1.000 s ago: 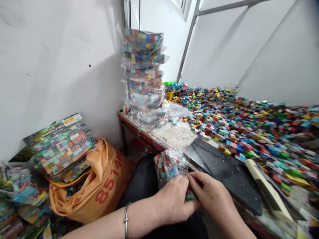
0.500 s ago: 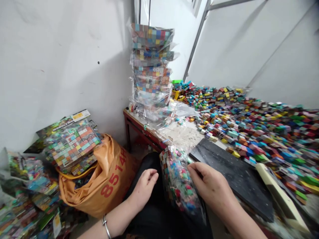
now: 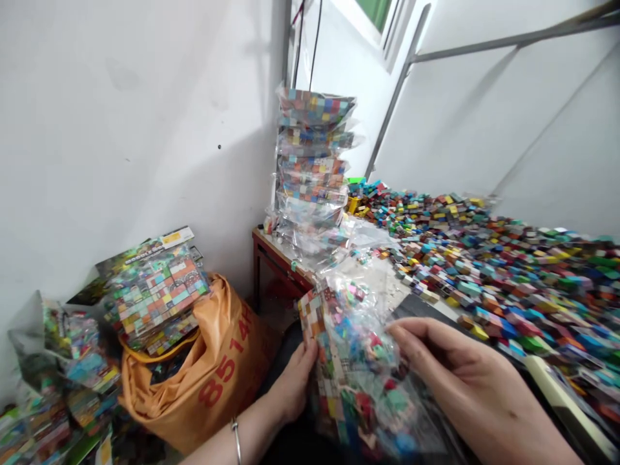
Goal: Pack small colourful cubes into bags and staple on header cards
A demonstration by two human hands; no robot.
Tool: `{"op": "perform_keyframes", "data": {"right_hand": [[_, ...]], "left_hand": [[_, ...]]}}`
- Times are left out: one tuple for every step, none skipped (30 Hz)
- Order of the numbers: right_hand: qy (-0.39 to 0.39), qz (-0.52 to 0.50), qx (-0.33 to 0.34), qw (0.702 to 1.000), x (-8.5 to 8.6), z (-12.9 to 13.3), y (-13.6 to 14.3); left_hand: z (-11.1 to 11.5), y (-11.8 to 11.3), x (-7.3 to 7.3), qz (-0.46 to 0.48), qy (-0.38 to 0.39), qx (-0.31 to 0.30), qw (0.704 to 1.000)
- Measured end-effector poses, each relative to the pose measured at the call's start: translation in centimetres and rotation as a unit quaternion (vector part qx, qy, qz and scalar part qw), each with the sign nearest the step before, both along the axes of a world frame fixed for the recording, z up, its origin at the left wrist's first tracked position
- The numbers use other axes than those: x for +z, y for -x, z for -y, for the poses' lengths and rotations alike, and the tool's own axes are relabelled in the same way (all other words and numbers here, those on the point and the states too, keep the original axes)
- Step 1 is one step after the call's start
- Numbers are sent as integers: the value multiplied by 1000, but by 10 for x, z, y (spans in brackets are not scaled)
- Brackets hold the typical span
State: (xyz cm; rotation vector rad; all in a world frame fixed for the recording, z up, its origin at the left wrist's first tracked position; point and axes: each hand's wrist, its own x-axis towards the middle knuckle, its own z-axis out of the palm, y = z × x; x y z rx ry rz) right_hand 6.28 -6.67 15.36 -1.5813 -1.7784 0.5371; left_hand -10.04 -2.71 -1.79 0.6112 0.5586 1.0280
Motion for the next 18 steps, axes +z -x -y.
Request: {"op": "perform_keyframes", "data": {"right_hand": [[11,-11,-18,1000,-4,3,-5],[27,-20,-32,999,-9,6,-10],[44,-30,-44,998,-16,9,-15],[62,-39,-54,996,-25,12,-20],[78,-48,-61,994,-34,16,-25],[88,-53,-66,992,-45,19,-29],[93,-57,-69,992,-56,23,-33],[94,-59,-72,991,-66,25,-35],[93,-58,-75,991,-74,27,-37],[95,-52,-76,991,-81,28,-38],[93,-44,-79,992,-86,28,-39],[91,-35,-79,992,-88,28,-39],[88,-26,-79,993,-88,26,-39],[82,-19,-76,994,-87,24,-38],[76,-14,-70,995,-84,21,-37],[71,-13,-64,995,-81,19,-35],[69,-13,-55,996,-78,16,-33],[70,-13,-47,996,-75,14,-31]], "left_hand": [[-5,6,1,-20,-7,20,1000],[-11,13,3,-42,-14,33,998],[-17,20,4,-68,-21,40,997],[-22,28,5,-95,-33,46,994],[-26,34,6,-117,-45,42,991],[-29,38,6,-136,-52,29,989],[-29,41,4,-153,-58,14,986],[-28,42,2,-171,-60,-3,983],[-25,42,-1,-188,-60,-18,980],[-22,40,-6,-205,-57,-31,977],[-19,38,-10,-221,-52,-45,973],[-17,36,-15,-235,-46,-60,969],[-16,34,-19,-251,-41,-77,964],[-18,33,-22,-278,-43,-91,955],[-20,33,-24,-317,-53,-98,942],[-24,33,-25,-362,-69,-98,924],[-27,33,-25,-406,-86,-89,905],[-29,33,-23,-444,-99,-71,888]]}}
